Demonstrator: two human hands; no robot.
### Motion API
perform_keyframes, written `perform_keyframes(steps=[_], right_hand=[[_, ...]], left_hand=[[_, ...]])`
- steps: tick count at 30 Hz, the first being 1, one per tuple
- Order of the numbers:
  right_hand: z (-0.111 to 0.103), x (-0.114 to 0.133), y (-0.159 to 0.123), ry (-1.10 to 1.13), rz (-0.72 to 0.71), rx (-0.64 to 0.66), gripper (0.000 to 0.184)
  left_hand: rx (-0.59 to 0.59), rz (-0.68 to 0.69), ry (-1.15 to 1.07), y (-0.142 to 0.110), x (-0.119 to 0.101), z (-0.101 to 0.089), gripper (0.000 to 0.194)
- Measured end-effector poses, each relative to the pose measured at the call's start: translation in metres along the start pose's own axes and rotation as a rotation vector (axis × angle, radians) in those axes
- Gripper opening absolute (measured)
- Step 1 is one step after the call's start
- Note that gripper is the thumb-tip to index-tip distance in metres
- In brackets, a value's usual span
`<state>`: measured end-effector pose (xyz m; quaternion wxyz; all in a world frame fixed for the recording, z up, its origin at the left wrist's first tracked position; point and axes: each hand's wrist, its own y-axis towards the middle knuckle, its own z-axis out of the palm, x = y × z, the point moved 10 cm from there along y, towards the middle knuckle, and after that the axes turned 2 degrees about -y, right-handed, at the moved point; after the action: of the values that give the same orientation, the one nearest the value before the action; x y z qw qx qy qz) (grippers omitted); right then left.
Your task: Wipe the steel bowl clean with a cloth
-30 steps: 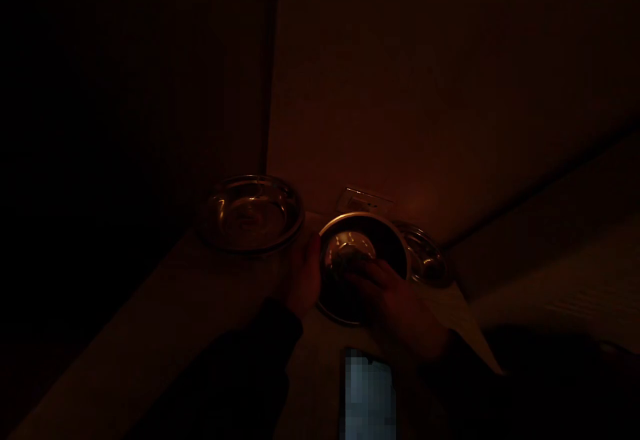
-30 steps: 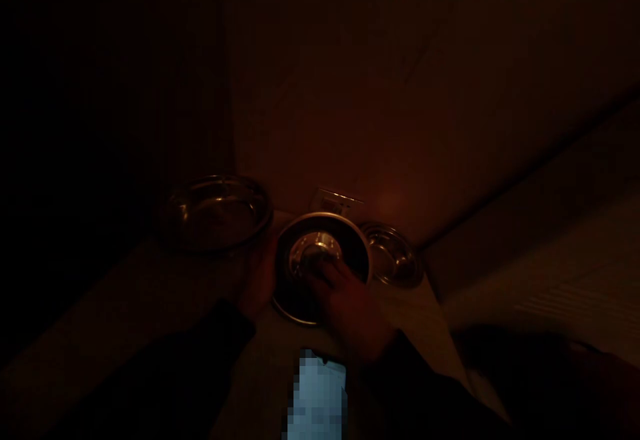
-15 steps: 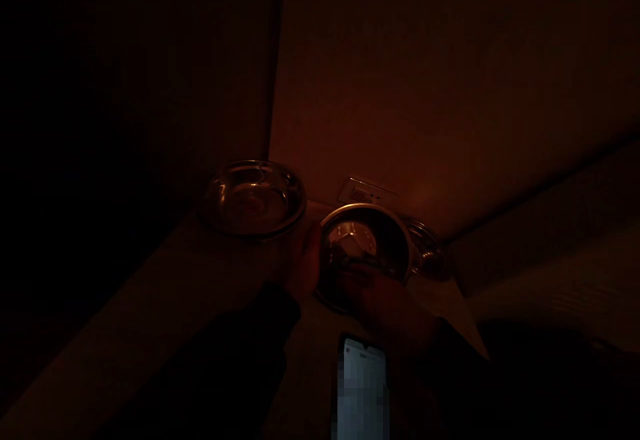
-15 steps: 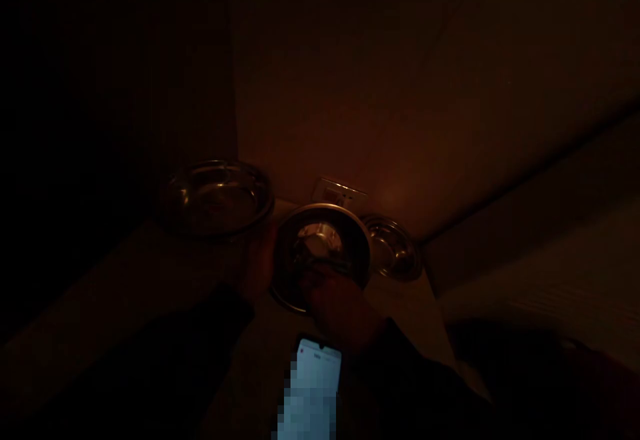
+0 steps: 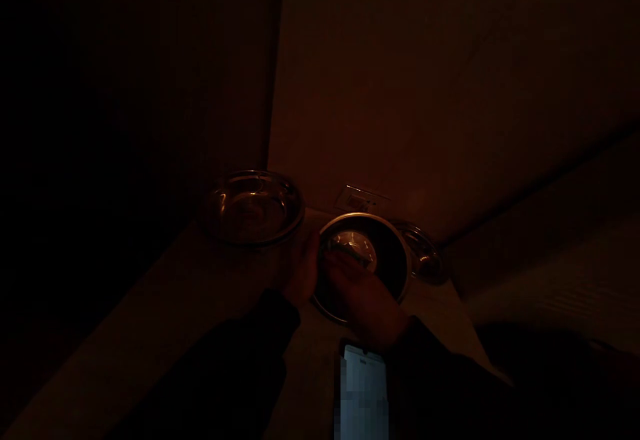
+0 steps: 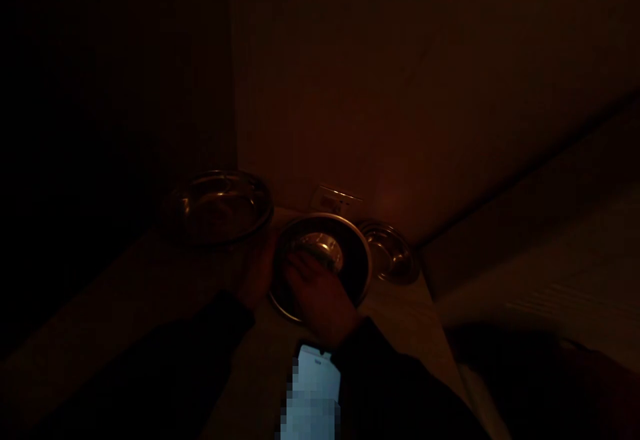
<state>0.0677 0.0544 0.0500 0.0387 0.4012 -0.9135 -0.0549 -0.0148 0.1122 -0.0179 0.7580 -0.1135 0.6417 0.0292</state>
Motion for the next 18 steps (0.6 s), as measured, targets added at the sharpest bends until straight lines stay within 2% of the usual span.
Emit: perform_keyframes(steps=[3, 5, 8, 10, 13, 18], right_hand=[[0.012, 0.001, -0.001, 0.054, 0.041, 0.083, 0.037], [0.013, -0.002, -0.011, 0.072, 0.069, 0.182, 0.03], [0.012, -0.013, -0.03, 0.02, 0.139, 0.333, 0.024], [0.011, -0.019, -0.039, -0.034, 0.173, 0.382, 0.023], [0.012, -0.018, -0.041, 0.022, 0.204, 0.332, 0.027], [0.013, -0.001, -0.023, 0.365, 0.213, 0.049, 0.039]], left_hand=[[-0.007, -0.006, 0.009, 0.001, 0.001, -0.002, 0.053], [0.0, 0.011, 0.026, 0.0, -0.002, -0.002, 0.053], [-0.01, 0.013, 0.041, -0.004, -0.005, 0.0, 0.053], [-0.005, -0.006, 0.046, -0.007, -0.005, 0.002, 0.052], [0.031, -0.001, 0.002, -0.008, -0.009, 0.007, 0.054], [0.076, 0.023, -0.001, -0.001, -0.007, 0.008, 0.06]])
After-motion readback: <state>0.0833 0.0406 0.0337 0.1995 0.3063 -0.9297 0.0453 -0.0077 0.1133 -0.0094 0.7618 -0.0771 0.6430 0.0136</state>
